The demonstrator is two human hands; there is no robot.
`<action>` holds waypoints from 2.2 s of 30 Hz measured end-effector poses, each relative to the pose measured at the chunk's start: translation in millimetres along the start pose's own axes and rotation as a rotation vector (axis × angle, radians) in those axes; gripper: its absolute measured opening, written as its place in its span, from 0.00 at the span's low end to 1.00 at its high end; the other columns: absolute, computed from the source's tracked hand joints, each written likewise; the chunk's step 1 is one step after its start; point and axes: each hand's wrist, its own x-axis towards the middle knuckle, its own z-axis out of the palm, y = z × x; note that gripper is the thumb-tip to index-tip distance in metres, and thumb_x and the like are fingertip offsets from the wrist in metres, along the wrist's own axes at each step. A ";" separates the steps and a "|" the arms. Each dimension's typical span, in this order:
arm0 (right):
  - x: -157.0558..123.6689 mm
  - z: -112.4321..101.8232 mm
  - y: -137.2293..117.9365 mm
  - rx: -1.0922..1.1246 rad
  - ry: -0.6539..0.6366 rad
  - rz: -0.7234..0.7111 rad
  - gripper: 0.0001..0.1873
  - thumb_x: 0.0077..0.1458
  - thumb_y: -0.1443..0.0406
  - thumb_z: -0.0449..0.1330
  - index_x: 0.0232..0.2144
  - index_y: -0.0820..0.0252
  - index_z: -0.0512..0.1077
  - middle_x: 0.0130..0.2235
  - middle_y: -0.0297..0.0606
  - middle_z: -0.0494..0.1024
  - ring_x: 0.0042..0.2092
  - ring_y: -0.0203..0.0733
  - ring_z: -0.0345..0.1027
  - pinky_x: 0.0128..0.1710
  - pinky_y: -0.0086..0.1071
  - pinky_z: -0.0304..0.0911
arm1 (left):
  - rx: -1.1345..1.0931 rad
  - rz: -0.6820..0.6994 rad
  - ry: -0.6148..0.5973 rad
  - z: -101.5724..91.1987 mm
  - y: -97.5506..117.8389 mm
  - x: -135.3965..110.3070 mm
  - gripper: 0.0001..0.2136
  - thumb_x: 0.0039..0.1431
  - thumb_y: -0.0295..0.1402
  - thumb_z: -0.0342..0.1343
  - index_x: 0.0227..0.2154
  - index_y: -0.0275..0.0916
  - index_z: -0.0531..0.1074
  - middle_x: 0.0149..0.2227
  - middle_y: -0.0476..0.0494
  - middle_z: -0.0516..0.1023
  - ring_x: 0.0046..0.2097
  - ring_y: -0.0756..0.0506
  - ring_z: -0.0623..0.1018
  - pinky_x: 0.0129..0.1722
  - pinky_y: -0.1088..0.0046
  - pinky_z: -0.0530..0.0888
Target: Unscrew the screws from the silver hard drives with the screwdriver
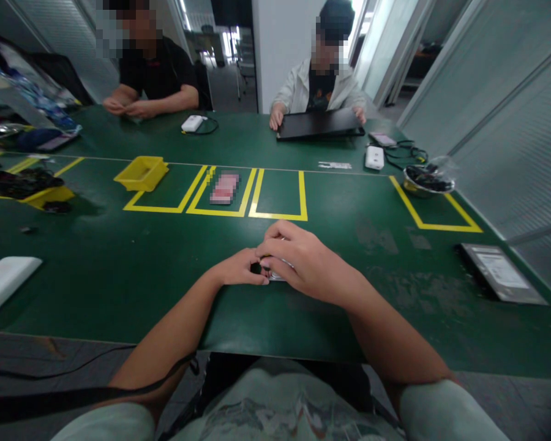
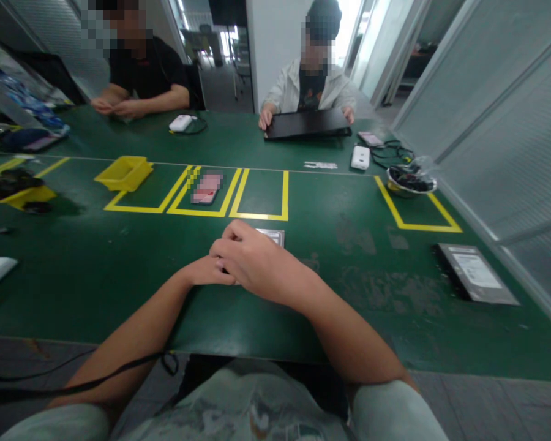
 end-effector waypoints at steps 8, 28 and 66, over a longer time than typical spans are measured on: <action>0.8 1.1 5.3 -0.015 -0.012 -0.047 0.10 0.64 0.70 0.51 0.42 0.64 0.72 0.42 0.43 0.75 0.46 0.42 0.65 0.49 0.37 0.62 | 0.041 0.001 0.017 2.5 -7.2 -0.4 0.09 0.52 0.37 0.64 0.34 0.38 0.78 0.39 0.47 0.80 0.44 0.42 0.78 0.45 0.68 0.73; 1.1 2.7 12.7 -0.024 0.033 -0.019 0.09 0.63 0.71 0.52 0.40 0.64 0.73 0.39 0.41 0.73 0.42 0.39 0.65 0.44 0.33 0.62 | -0.021 -0.009 -0.040 2.4 -6.9 0.9 0.10 0.54 0.37 0.64 0.36 0.36 0.78 0.38 0.46 0.81 0.43 0.43 0.78 0.47 0.68 0.72; -3.4 -6.2 9.7 0.047 0.010 -0.064 0.08 0.62 0.70 0.56 0.40 0.64 0.75 0.44 0.44 0.75 0.46 0.39 0.69 0.48 0.33 0.65 | -0.002 0.038 0.011 1.9 -7.2 0.2 0.11 0.53 0.38 0.65 0.36 0.37 0.78 0.43 0.44 0.79 0.48 0.41 0.76 0.50 0.66 0.71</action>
